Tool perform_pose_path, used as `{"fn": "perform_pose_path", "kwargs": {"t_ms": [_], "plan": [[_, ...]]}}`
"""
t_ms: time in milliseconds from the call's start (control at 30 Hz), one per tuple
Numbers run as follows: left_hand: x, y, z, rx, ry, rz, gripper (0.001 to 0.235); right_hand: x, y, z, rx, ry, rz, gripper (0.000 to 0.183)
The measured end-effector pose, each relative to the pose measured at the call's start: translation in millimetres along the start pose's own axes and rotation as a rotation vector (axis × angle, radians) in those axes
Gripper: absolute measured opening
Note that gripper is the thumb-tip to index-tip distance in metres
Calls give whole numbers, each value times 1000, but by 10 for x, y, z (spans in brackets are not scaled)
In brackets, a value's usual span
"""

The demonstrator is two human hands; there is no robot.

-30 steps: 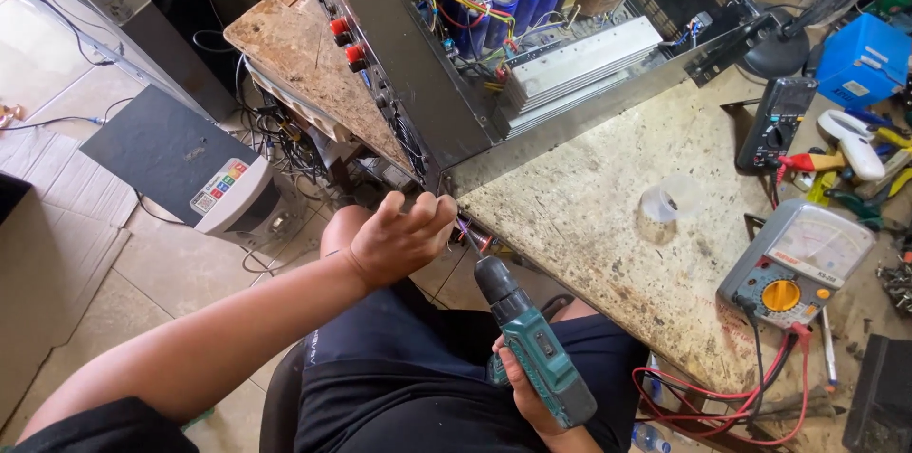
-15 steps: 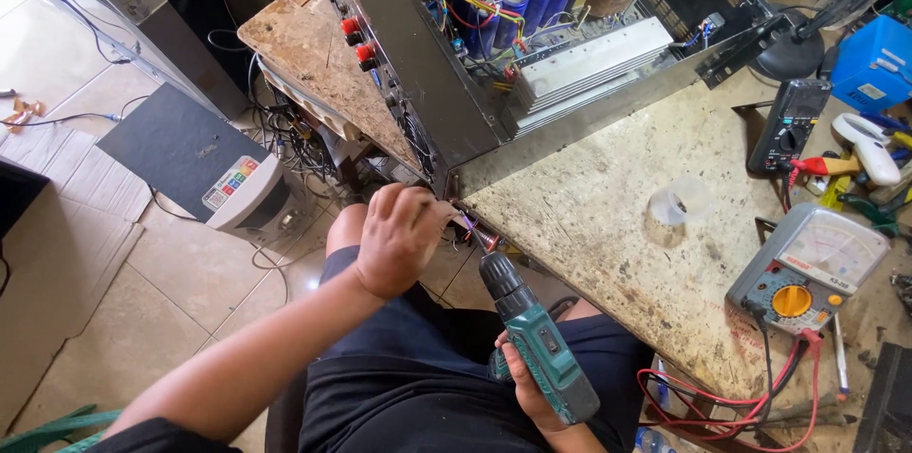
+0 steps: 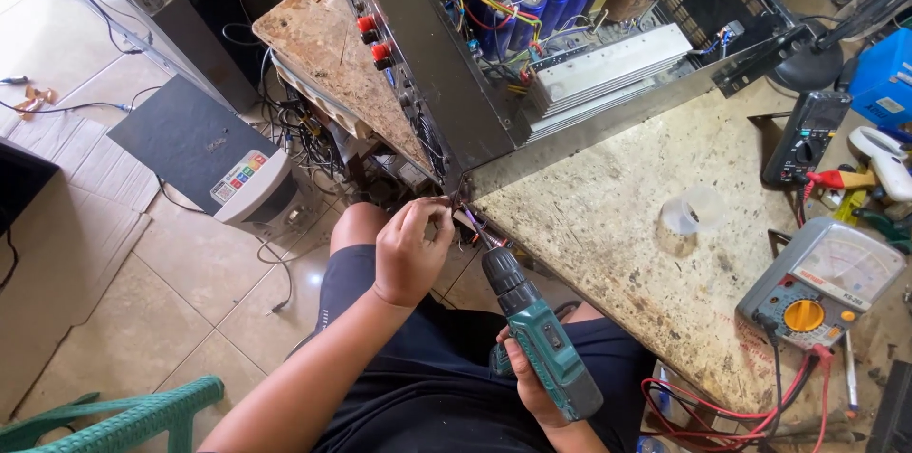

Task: The person uses a cordless drill to drive screws into the side of an open electronics chassis on a workbench. They repeatedly pick up screws, align them with the drill bit, and fasten them into the chassis while occasionally repositioning the unit.

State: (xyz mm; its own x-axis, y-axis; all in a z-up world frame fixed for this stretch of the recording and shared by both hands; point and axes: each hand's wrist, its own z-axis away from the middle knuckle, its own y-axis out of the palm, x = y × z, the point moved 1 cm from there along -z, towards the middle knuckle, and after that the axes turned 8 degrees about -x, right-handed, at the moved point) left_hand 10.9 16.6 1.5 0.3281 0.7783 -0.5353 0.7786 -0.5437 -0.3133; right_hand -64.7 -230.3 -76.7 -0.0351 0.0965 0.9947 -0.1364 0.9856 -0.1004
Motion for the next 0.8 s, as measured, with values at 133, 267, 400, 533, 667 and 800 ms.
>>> {"fn": "perform_pose_path", "kwargs": {"t_ms": [133, 267, 400, 533, 667, 800], "plan": [[13, 16, -1, 10, -9, 19, 9, -44, -12, 19, 4, 10, -25, 28], [21, 14, 5, -7, -13, 28, 11, -8, -18, 27, 3, 8, -11, 27], [9, 12, 1, -14, 8, 5, 12, -62, -17, 18, 13, 0, -35, 29], [-3, 18, -6, -37, 27, 4, 16, -40, -18, 21, 14, 16, -45, 29], [-3, 36, -2, -37, 24, -11, 16, -16, -6, 14, 1, 37, -43, 29], [4, 52, 16, -43, 8, -17, 16, -16, -14, 30, 16, 15, -21, 27]]}}
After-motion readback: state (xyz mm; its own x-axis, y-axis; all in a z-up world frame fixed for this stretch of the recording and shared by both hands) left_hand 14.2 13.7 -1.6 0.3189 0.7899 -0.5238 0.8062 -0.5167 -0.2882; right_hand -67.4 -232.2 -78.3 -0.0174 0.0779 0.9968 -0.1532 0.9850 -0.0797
